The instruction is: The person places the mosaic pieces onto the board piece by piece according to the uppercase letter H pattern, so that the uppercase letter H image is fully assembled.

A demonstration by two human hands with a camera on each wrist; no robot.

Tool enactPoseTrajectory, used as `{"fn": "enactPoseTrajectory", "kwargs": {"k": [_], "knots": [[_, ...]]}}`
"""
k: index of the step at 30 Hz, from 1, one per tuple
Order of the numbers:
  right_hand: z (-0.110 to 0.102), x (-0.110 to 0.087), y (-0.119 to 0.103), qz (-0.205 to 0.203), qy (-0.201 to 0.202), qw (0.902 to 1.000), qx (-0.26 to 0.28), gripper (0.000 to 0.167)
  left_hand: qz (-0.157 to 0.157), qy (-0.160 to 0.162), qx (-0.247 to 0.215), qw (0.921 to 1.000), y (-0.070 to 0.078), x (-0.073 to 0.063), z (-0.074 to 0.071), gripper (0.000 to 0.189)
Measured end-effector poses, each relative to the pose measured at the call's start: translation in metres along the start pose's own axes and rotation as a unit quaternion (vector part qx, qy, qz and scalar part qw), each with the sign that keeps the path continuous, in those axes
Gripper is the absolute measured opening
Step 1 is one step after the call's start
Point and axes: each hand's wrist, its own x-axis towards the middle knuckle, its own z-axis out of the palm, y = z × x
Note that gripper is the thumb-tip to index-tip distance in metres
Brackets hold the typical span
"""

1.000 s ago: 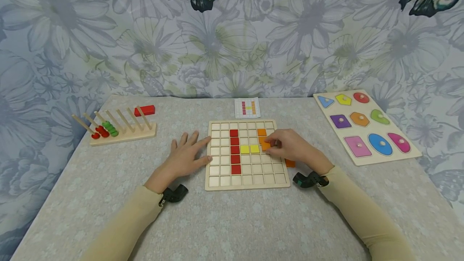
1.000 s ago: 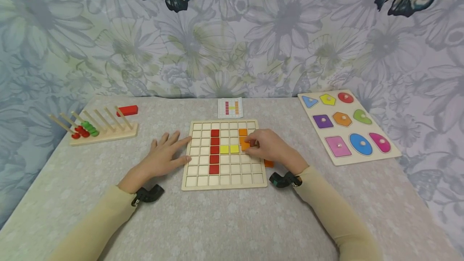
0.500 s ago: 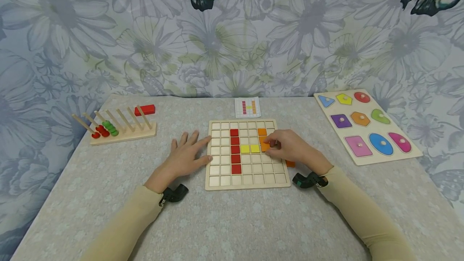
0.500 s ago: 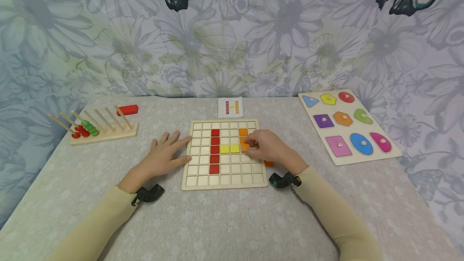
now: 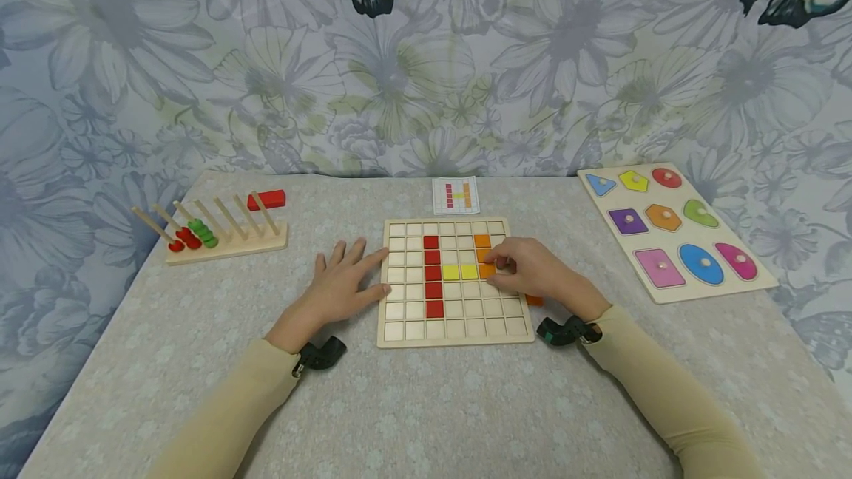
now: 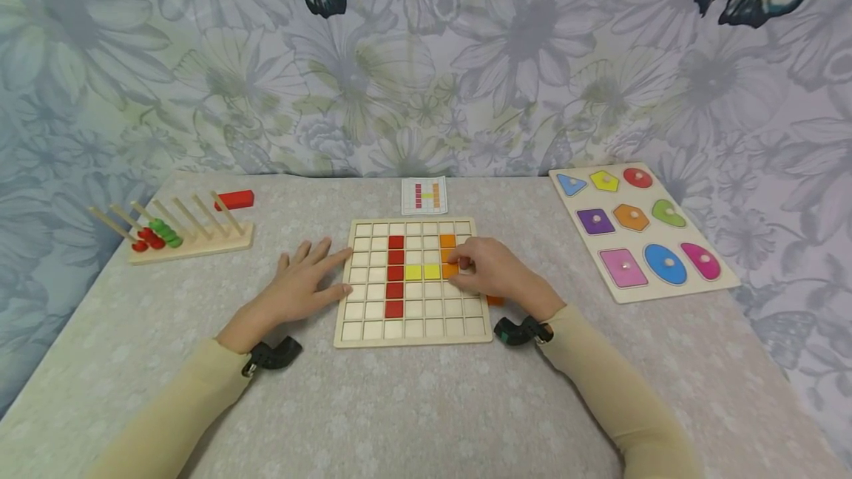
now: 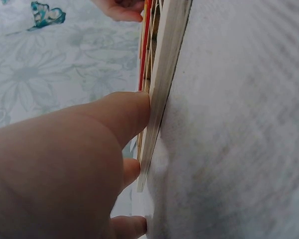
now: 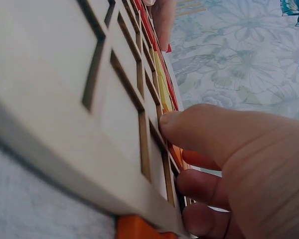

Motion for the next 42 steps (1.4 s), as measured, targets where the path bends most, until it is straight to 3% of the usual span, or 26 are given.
{"fn": "enactPoseTrajectory", "kwargs": {"k": [27, 42], "knots": [[0.001, 0.000, -0.001, 0.027, -0.008, 0.9995, 0.013, 0.024, 0.000, -0.003, -0.002, 1.0000, 0.001, 0.000, -0.001, 0.067], [-0.009, -0.003, 0.000, 0.024, 0.008, 0.9996, 0.014, 0.025, -0.002, -0.005, -0.005, 1.0000, 0.001, 0.000, -0.001, 0.068]]}}
